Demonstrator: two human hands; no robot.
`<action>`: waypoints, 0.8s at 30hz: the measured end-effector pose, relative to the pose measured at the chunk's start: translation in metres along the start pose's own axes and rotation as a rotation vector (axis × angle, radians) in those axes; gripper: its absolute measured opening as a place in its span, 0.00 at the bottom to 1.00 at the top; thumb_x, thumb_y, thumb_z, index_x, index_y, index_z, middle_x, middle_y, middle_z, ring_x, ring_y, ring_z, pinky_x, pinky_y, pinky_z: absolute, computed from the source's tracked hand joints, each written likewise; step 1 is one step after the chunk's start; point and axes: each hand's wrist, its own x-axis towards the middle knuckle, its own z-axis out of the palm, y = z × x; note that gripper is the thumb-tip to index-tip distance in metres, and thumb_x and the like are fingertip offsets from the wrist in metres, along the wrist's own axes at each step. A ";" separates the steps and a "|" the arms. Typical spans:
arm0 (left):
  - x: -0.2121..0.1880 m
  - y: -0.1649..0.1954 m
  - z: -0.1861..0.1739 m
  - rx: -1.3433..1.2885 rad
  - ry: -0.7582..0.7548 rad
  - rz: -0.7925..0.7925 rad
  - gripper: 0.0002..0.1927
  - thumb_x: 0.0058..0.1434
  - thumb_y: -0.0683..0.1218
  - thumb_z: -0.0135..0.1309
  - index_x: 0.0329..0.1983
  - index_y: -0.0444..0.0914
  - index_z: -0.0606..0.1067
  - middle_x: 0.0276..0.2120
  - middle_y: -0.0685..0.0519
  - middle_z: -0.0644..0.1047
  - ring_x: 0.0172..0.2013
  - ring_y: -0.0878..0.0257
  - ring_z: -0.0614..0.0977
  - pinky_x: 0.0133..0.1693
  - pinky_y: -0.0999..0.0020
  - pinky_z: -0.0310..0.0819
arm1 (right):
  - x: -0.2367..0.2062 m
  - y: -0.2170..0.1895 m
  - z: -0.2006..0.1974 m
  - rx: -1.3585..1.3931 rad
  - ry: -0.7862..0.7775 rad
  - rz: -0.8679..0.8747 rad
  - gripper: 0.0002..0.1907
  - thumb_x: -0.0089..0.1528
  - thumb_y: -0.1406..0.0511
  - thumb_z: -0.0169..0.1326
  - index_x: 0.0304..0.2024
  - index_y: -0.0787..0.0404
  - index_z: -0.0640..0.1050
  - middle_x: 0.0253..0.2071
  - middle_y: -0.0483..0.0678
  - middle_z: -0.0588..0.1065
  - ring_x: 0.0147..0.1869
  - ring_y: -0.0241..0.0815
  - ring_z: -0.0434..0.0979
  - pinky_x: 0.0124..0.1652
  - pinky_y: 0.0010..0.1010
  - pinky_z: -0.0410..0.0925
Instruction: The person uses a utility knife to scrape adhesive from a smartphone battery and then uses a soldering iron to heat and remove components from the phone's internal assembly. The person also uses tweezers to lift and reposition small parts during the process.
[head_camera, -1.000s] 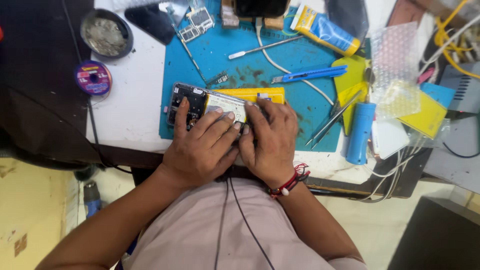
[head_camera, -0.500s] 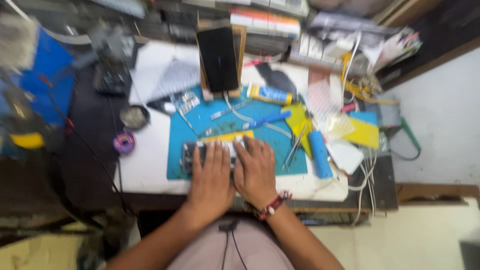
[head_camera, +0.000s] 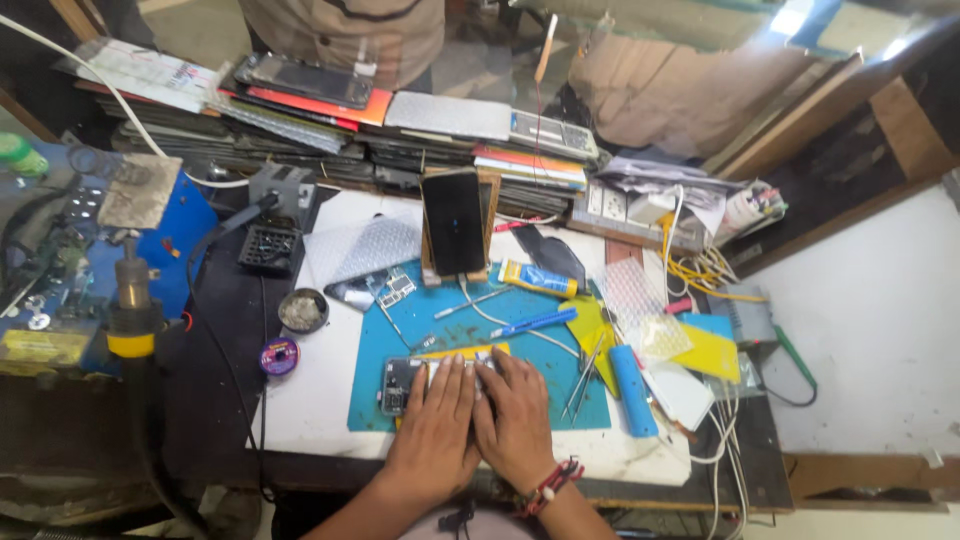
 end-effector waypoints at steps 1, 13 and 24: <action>-0.001 0.000 -0.001 0.011 0.015 0.008 0.43 0.57 0.54 0.50 0.67 0.20 0.57 0.66 0.28 0.62 0.69 0.37 0.58 0.68 0.40 0.39 | 0.000 -0.001 0.000 0.006 0.007 0.001 0.20 0.58 0.67 0.54 0.52 0.66 0.77 0.60 0.62 0.71 0.63 0.63 0.68 0.63 0.52 0.58; 0.002 -0.025 -0.001 -0.115 -0.172 -0.041 0.48 0.49 0.55 0.59 0.67 0.22 0.60 0.67 0.26 0.59 0.70 0.35 0.55 0.65 0.30 0.35 | 0.006 0.007 0.001 0.069 -0.040 0.039 0.19 0.59 0.67 0.55 0.52 0.64 0.78 0.59 0.58 0.73 0.62 0.61 0.69 0.63 0.51 0.59; 0.010 -0.062 -0.025 -0.241 -0.381 -0.237 0.43 0.53 0.55 0.64 0.71 0.41 0.64 0.60 0.50 0.73 0.62 0.54 0.68 0.68 0.34 0.28 | 0.003 0.016 0.001 0.074 -0.125 -0.126 0.29 0.58 0.62 0.61 0.59 0.67 0.73 0.63 0.58 0.72 0.69 0.62 0.65 0.67 0.55 0.51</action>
